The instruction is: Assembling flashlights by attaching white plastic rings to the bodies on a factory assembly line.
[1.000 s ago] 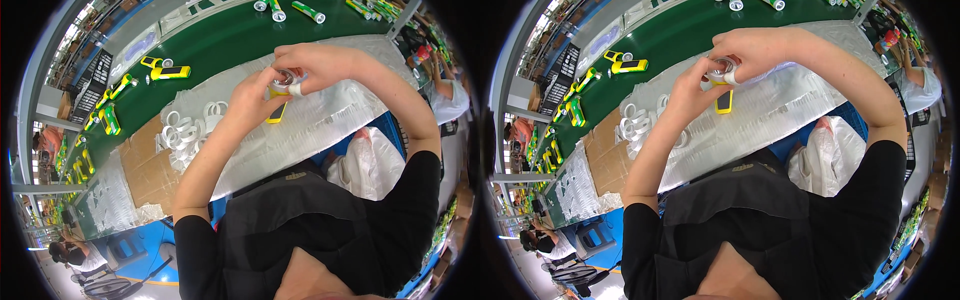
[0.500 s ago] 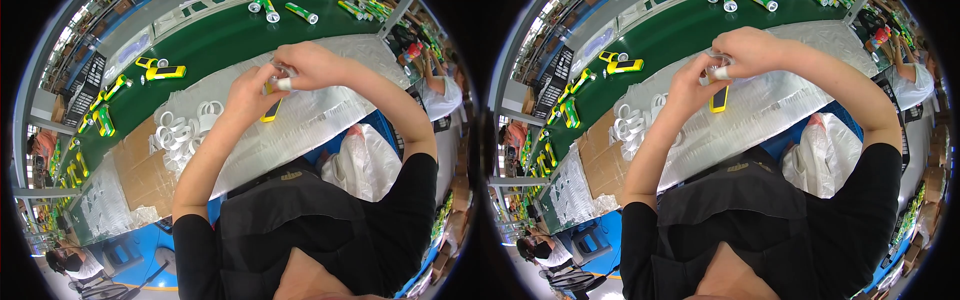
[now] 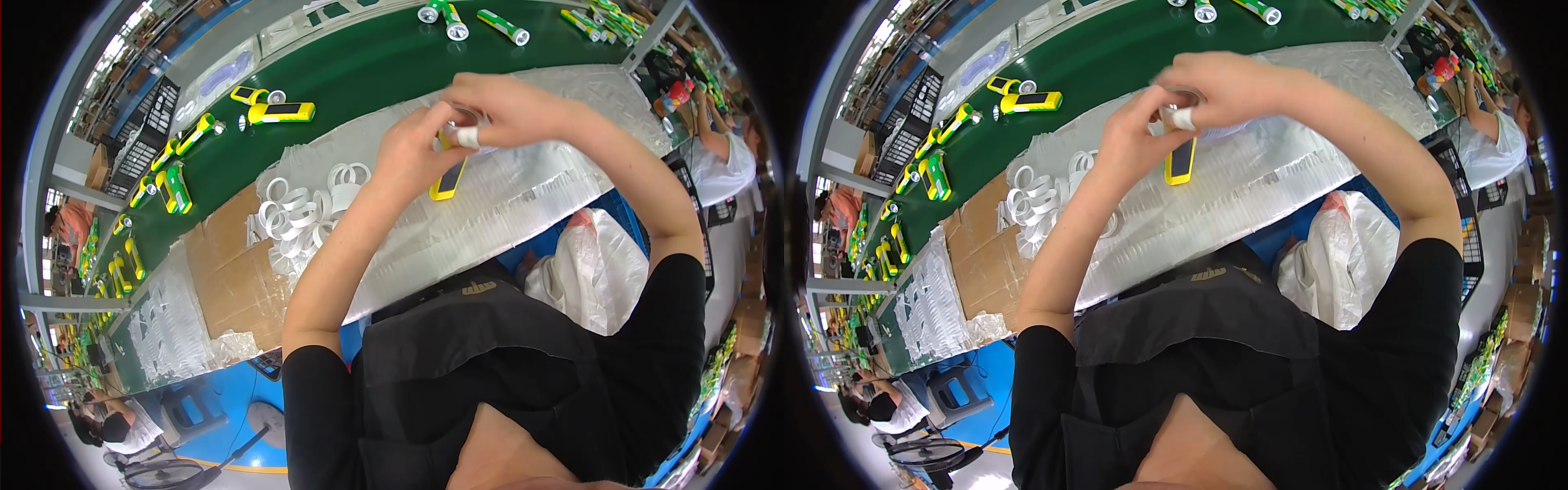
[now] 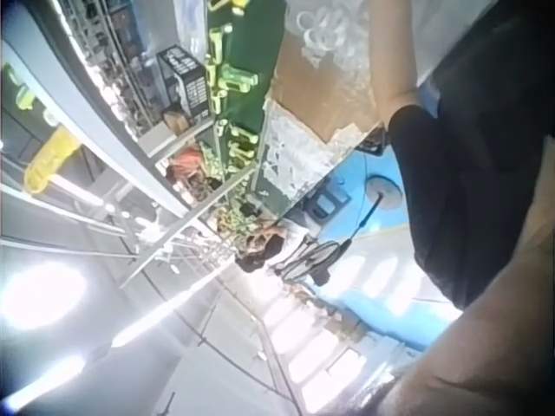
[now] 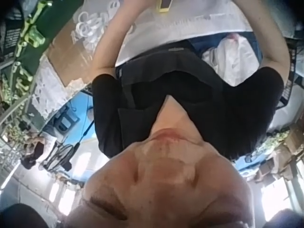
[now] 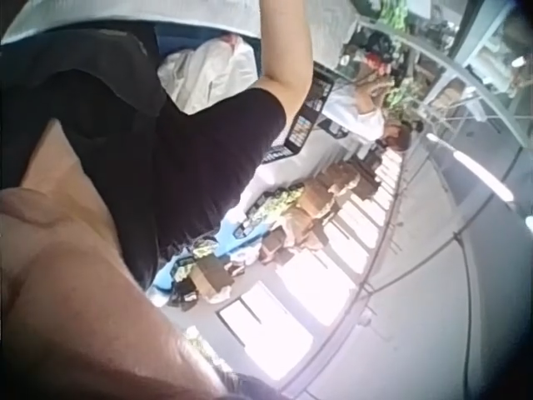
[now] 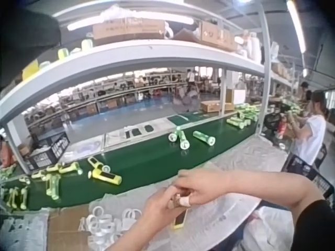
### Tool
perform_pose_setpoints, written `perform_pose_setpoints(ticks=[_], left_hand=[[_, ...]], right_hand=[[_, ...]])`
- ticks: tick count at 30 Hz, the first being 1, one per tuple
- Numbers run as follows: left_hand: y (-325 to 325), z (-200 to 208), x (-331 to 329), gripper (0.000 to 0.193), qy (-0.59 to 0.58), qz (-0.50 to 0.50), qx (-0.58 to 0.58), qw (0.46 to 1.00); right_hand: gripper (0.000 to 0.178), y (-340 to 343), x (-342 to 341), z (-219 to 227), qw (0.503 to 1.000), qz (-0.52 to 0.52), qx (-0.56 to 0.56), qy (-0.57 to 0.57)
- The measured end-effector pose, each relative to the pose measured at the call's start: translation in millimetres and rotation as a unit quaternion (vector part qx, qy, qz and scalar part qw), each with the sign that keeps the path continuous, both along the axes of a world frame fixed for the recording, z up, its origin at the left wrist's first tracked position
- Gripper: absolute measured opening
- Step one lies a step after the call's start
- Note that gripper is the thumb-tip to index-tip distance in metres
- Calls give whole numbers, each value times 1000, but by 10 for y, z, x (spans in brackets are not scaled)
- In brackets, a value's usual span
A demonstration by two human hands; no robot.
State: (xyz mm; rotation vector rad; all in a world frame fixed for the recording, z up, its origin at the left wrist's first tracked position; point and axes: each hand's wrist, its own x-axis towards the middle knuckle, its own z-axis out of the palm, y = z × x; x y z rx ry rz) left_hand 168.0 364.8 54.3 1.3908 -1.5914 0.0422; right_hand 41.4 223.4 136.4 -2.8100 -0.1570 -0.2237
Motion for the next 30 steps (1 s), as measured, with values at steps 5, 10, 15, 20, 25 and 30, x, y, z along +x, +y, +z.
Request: perform_pose_setpoints(ticks=[5, 10, 15, 20, 25, 30], left_hand=[[125, 27, -7, 79, 77, -75, -46, 993], [423, 342, 82, 97, 269, -288, 355, 848], [-183, 84, 594, 68, -14, 59, 267, 962], [-380, -337, 1747, 73, -155, 214, 46, 963], [36, -512, 2515, 57, -148, 399, 224, 877], [103, -613, 2623, 46, 164, 355, 343, 854]], right_hand=[[30, 122, -212, 107, 994, 2, 42, -104], [34, 277, -409, 157, 982, 47, 49, -177], [33, -238, 416, -684, 958, -176, 58, -218], [28, -735, 1614, -1060, 923, -285, 79, -247], [38, -1739, 2072, -1379, 875, -404, 89, -251], [42, -1843, 2102, -1536, 895, -398, -107, -168]])
